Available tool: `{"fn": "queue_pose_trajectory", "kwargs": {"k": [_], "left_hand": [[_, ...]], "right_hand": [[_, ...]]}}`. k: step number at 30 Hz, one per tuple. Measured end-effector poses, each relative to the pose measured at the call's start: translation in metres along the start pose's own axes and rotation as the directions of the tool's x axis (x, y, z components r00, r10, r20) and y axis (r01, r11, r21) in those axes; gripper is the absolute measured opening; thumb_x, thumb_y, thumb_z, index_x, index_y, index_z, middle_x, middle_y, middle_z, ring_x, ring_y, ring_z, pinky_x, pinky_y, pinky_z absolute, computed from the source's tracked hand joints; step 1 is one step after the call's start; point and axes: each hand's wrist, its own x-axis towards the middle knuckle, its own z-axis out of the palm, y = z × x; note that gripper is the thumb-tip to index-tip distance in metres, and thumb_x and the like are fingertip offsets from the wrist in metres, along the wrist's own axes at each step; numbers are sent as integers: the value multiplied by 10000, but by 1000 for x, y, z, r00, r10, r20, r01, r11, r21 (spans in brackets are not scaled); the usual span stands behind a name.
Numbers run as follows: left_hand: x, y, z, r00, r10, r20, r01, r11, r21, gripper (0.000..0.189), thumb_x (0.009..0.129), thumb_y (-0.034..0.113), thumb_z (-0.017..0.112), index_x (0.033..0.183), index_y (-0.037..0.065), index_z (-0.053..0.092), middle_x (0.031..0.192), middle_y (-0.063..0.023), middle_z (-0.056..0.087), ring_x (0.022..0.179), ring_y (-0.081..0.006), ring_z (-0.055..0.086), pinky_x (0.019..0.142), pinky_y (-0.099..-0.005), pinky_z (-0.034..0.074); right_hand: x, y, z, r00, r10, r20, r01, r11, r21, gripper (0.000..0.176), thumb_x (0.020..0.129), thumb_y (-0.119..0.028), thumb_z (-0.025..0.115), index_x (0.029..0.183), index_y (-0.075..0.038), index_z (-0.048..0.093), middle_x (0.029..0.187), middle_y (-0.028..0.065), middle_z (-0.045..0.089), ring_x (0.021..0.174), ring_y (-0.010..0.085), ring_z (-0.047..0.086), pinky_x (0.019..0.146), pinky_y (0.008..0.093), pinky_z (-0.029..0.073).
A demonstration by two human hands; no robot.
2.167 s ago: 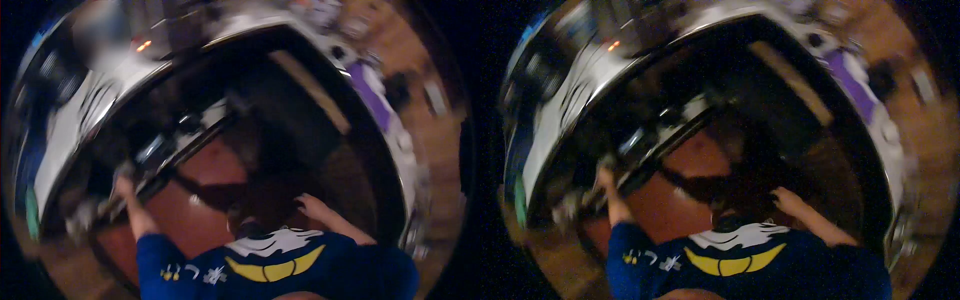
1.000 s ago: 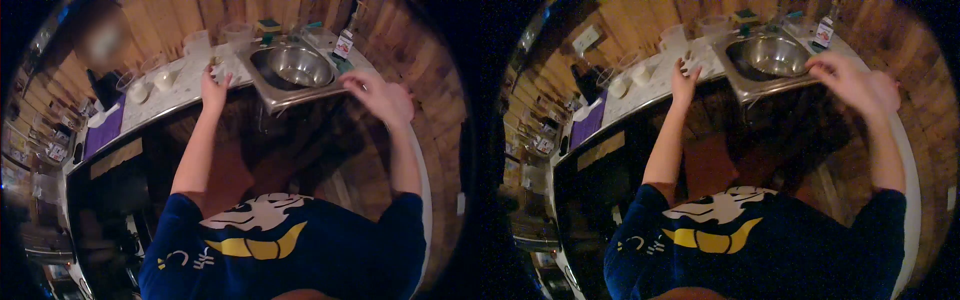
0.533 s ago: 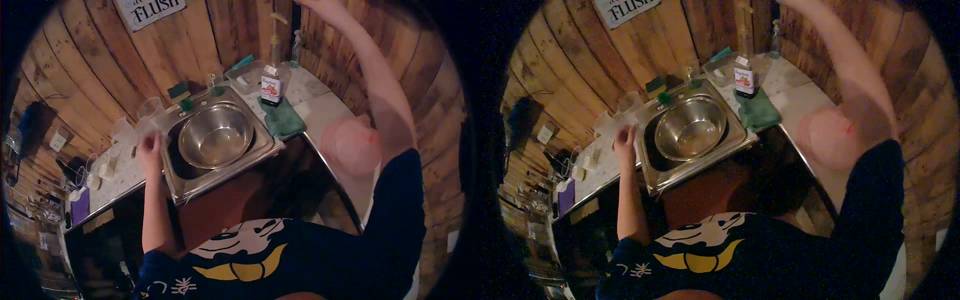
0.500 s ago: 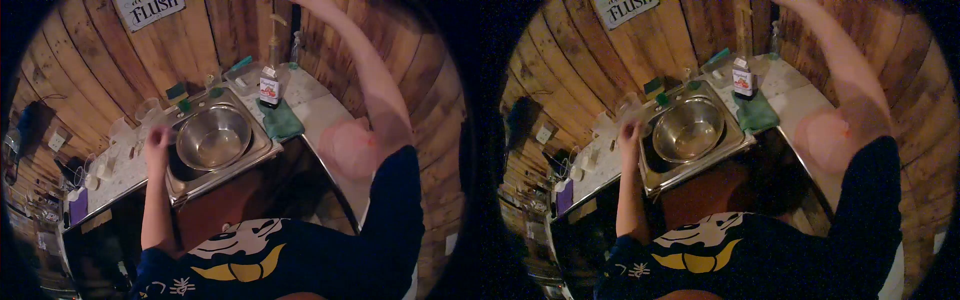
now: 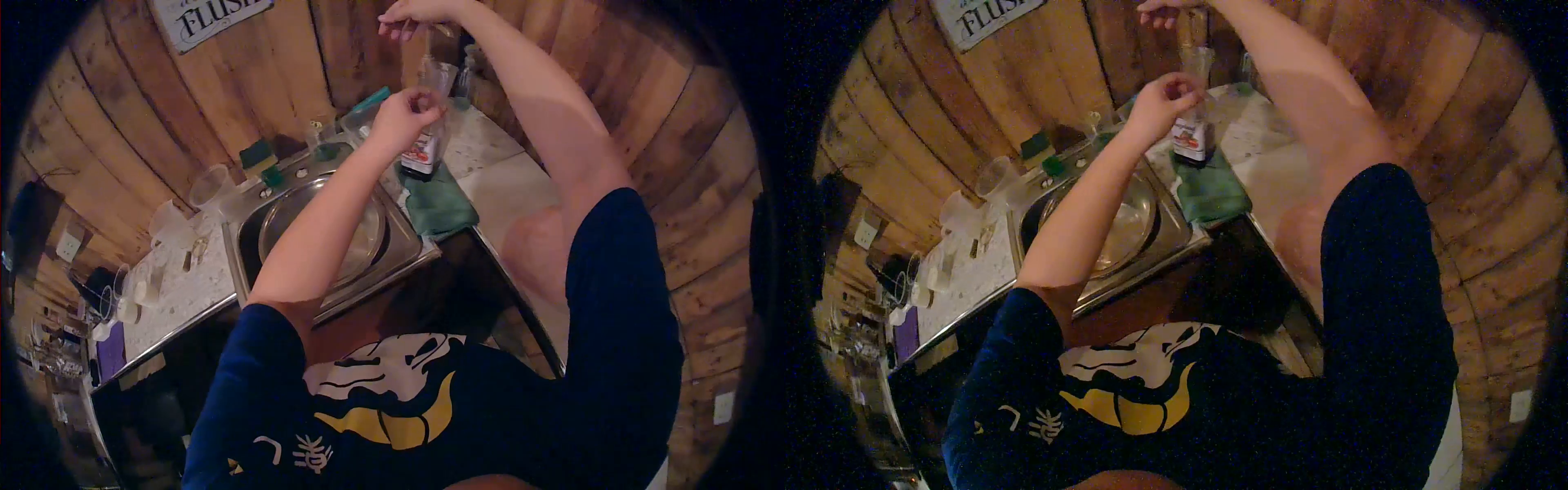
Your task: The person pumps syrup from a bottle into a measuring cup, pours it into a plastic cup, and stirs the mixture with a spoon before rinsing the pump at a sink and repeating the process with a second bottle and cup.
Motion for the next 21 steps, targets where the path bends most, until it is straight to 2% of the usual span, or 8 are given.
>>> {"fn": "queue_pose_trajectory", "kwargs": {"k": [1, 5, 8, 14, 17, 19, 21], "left_hand": [[3, 7, 0, 1000, -16, 14, 16, 999, -31, 332, 796, 253, 739, 1019, 21, 658, 800, -33, 637, 732, -113, 579, 703, -265, 475], [12, 12, 8, 998, -69, 13, 70, 981, -182, 369, 775, 249, 772, 1016, -1, 646, 800, -30, 640, 722, -113, 585, 710, -259, 485], [11, 20, 10, 999, 11, -51, -18, 989, -148, 391, 758, 243, 791, 1015, -9, 638, 830, -44, 664, 744, -115, 607, 715, -254, 496], [19, 20, 7, 996, -33, -87, 31, 999, -21, 442, 740, 287, 804, 1015, -21, 646, 902, -90, 701, 807, -136, 648, 752, -278, 511], [16, 26, 2, 994, -37, -102, 33, 999, -34, 471, 731, 312, 805, 1024, -23, 651, 889, -94, 701, 801, -144, 651, 760, -285, 512], [16, 26, 1, 993, -12, -121, 15, 1000, 20, 482, 728, 322, 804, 1029, -22, 652, 886, -97, 703, 800, -147, 653, 763, -283, 511], [16, 23, 2, 992, -5, -123, 9, 999, 33, 490, 725, 330, 805, 1032, -20, 654, 886, -98, 705, 802, -149, 655, 766, -282, 511]], "right_hand": [[-9, -6, 4, 997, 62, -39, -63, 998, -28, 392, 984, -370, 472, 1143, -62, 653, 1067, 83, 659, 937, 216, 617, 792, 428, 487], [-4, 5, 6, 997, 63, -52, -64, 998, -16, 380, 994, -342, 443, 1150, -66, 651, 1068, 79, 661, 928, 217, 616, 761, 419, 479], [-1, 8, 7, 997, 60, -45, -62, 997, -41, 372, 996, -325, 435, 1162, -69, 647, 1063, 79, 663, 902, 224, 613, 746, 424, 477], [-2, 5, 8, 997, 78, -15, -79, 996, -45, 375, 997, -323, 429, 1165, -70, 649, 1035, 90, 666, 870, 234, 609, 742, 438, 476], [4, 6, 10, 996, 87, -14, -88, 993, -84, 379, 997, -321, 419, 1169, -70, 645, 1019, 93, 667, 856, 242, 613, 743, 446, 473], [13, 12, 11, 997, 75, -8, -76, 990, -117, 383, 996, -320, 411, 1175, -72, 641, 1012, 94, 667, 843, 250, 614, 739, 452, 473], [2, 2, 15, 992, 126, -25, -128, 986, -109, 385, 993, -317, 406, 1177, -71, 638, 1016, 98, 667, 833, 257, 617, 729, 452, 474]]}}
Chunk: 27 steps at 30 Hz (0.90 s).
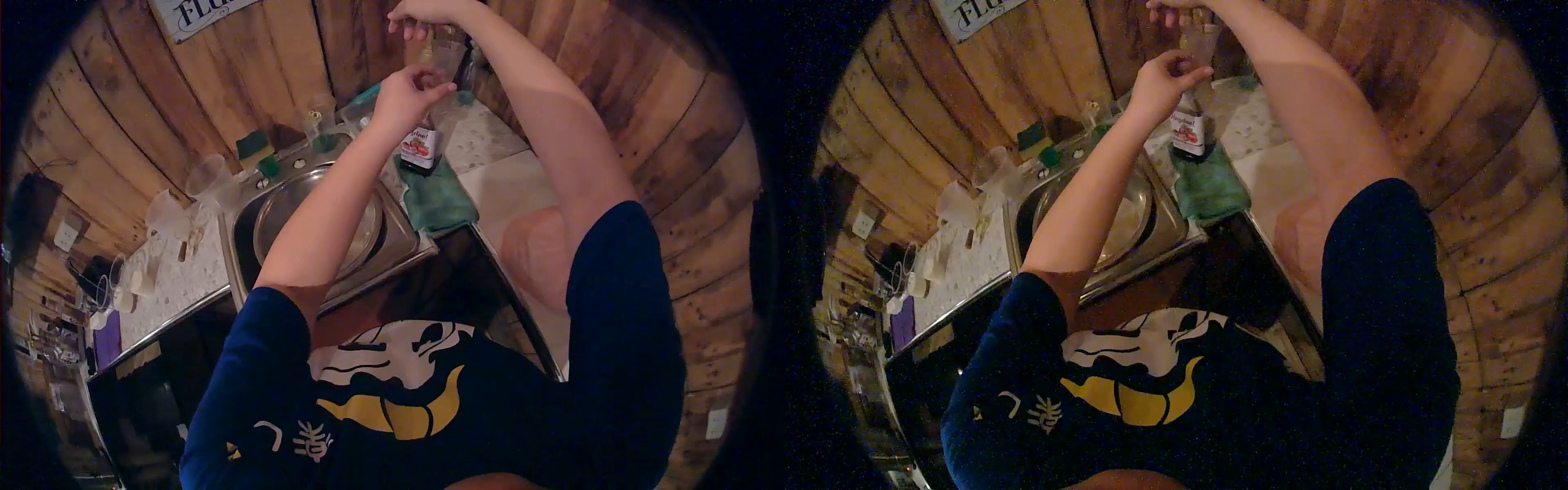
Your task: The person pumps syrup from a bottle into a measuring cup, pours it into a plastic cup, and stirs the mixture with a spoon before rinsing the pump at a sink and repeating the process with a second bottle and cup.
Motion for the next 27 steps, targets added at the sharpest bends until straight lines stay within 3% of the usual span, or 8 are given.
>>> {"fn": "queue_pose_trajectory", "kwargs": {"k": [11, 17, 20, 23, 27], "left_hand": [[-5, -5, -2, 1000, 4, 30, -2, 998, -55, 458, 733, 322, 801, 1047, 14, 674, 819, -45, 676, 724, -121, 599, 722, -269, 492], [-6, -15, -1, 992, -30, 125, 47, 990, -134, 393, 755, 295, 784, 1023, 26, 685, 744, -13, 628, 675, -104, 552, 669, -256, 466], [-8, -11, -4, 994, -36, 100, 43, 997, -70, 385, 752, 291, 786, 1010, 24, 684, 723, -11, 607, 659, -103, 537, 653, -258, 458], [-10, -14, -4, 998, 51, 43, -48, 996, -74, 406, 736, 312, 796, 1001, 25, 684, 727, -19, 606, 660, -105, 540, 647, -269, 463], [-11, -17, -4, 1000, -7, 8, 7, 1000, -10, 484, 703, 359, 807, 1027, 23, 679, 770, -56, 645, 685, -144, 586, 673, -292, 486]], "right_hand": [[-8, -1, 11, 997, 65, -38, -64, 997, 31, 379, 963, -288, 421, 1168, -57, 642, 1047, 121, 673, 843, 271, 623, 706, 433, 484], [-1, 3, 19, 996, 68, -64, -68, 998, -3, 379, 957, -282, 415, 1159, -69, 654, 1076, 116, 673, 830, 279, 627, 690, 440, 499], [7, 5, 23, 996, 69, -57, -69, 998, -8, 375, 959, -284, 415, 1154, -75, 659, 1073, 111, 674, 827, 285, 624, 711, 450, 501], [0, 1, 25, 996, 70, -56, -72, 997, -22, 366, 958, -275, 417, 1131, -78, 672, 1048, 113, 681, 830, 286, 623, 742, 454, 499], [17, 12, 29, 998, -4, -60, -3, 994, -113, 352, 947, -251, 421, 1096, -80, 690, 1006, 122, 691, 814, 278, 626, 743, 437, 505]]}}
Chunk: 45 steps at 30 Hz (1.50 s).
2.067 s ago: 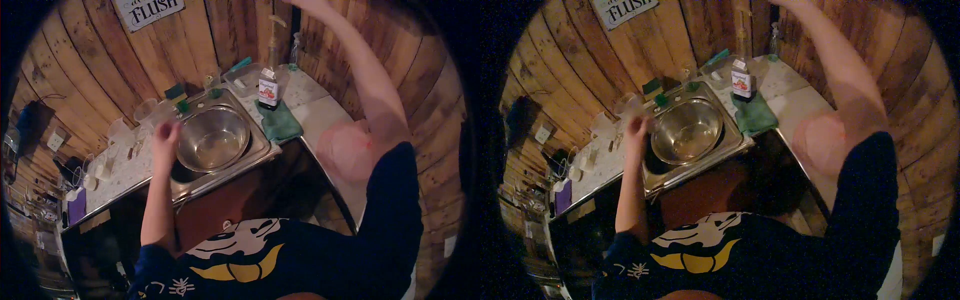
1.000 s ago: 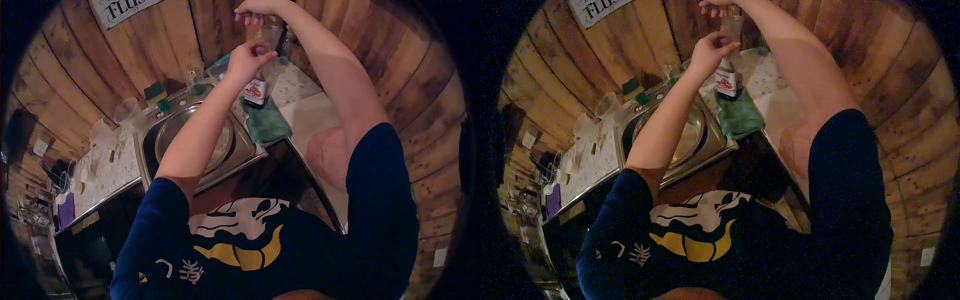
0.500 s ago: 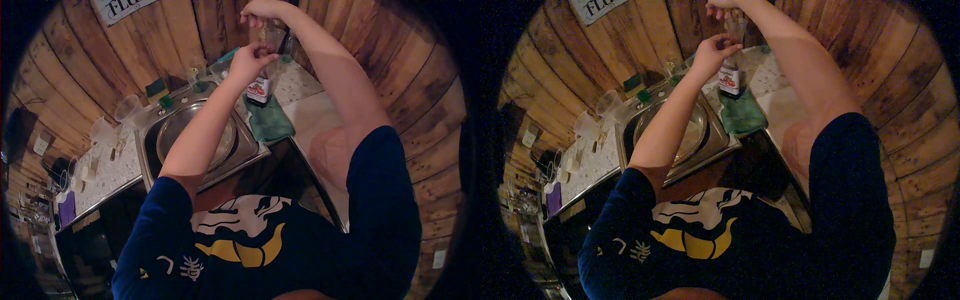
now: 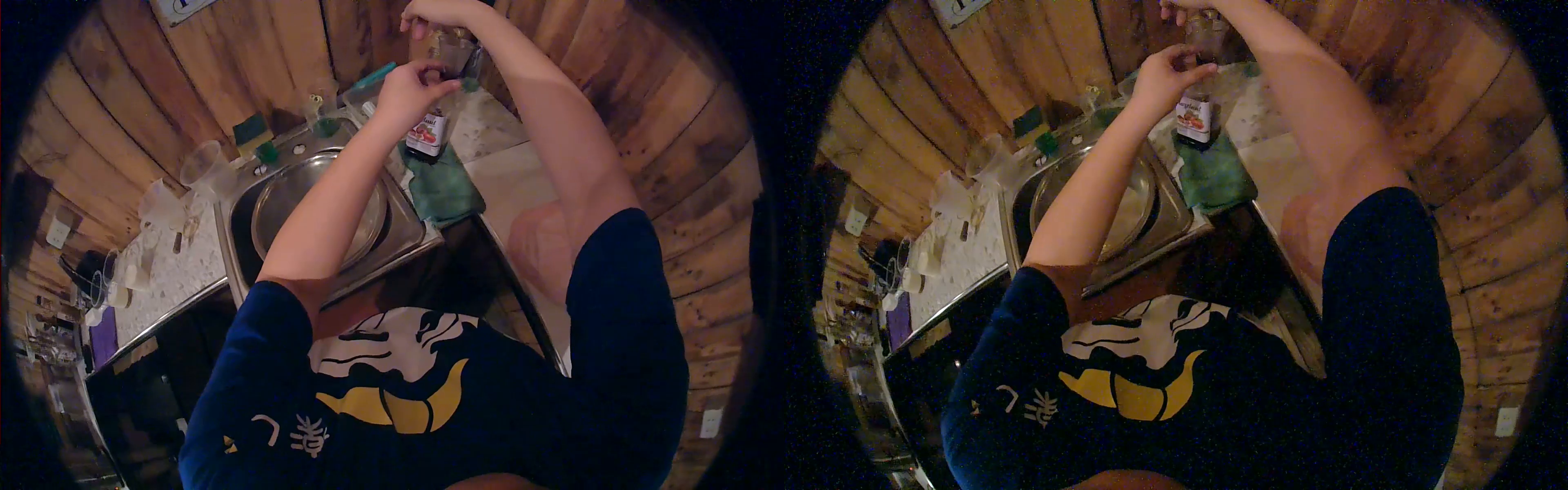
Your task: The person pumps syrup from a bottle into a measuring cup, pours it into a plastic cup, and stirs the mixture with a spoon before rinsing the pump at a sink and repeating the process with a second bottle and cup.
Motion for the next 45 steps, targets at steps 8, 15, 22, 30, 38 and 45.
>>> {"fn": "queue_pose_trajectory", "kwargs": {"k": [8, 15, 22, 30, 38, 45], "left_hand": [[0, -7, 3, 999, -39, -17, 41, 996, 82, 558, 653, 421, 810, 1050, 49, 685, 816, -92, 685, 751, -235, 663, 713, -334, 515], [-5, -10, 5, 998, -45, -54, 49, 996, 68, 548, 640, 405, 820, 1028, 46, 676, 787, -91, 666, 725, -226, 639, 693, -333, 506], [-10, -9, 9, 991, -20, -133, 32, 996, 89, 560, 631, 411, 838, 1008, 37, 659, 776, -83, 663, 700, -203, 631, 676, -317, 501], [-15, -3, 10, 987, -40, -154, 51, 996, 71, 503, 648, 395, 804, 1001, 59, 677, 799, -115, 678, 748, -290, 657, 710, -377, 516], [-14, -16, 5, 998, -43, -37, 40, 996, -81, 445, 735, 296, 790, 1055, 9, 673, 782, -24, 659, 692, -88, 581, 670, -238, 483], [-8, -11, 5, 998, -32, -48, 25, 989, -145, 516, 717, 319, 779, 1073, -35, 658, 775, -102, 673, 695, -158, 628, 685, -287, 503]], "right_hand": [[-2, 1, 7, 1000, -21, 4, 21, 1000, -3, 351, 939, -227, 415, 1076, -65, 695, 952, 124, 703, 817, 269, 633, 786, 427, 498], [16, 18, 15, 993, -116, 6, 117, 991, -60, 349, 935, -209, 411, 1042, -50, 704, 929, 135, 701, 822, 265, 635, 801, 420, 495], [19, 16, 20, 991, -127, 37, 131, 985, -115, 337, 921, -167, 413, 1013, -43, 714, 960, 134, 697, 857, 280, 635, 822, 421, 492], [26, 25, 20, 975, -206, 85, 222, 937, -271, 348, 926, -152, 401, 1083, -40, 691, 1072, 149, 672, 939, 303, 622, 880, 421, 480], [-17, -20, 6, 988, 143, 60, -147, 986, 76, 351, 944, -161, 409, 1159, -13, 643, 1089, 171, 665, 924, 315, 635, 820, 460, 500], [-1, -9, -4, 992, 100, 77, -104, 993, 52, 339, 944, -172, 420, 1142, -19, 649, 1031, 158, 684, 845, 300, 647, 781, 461, 505]]}}
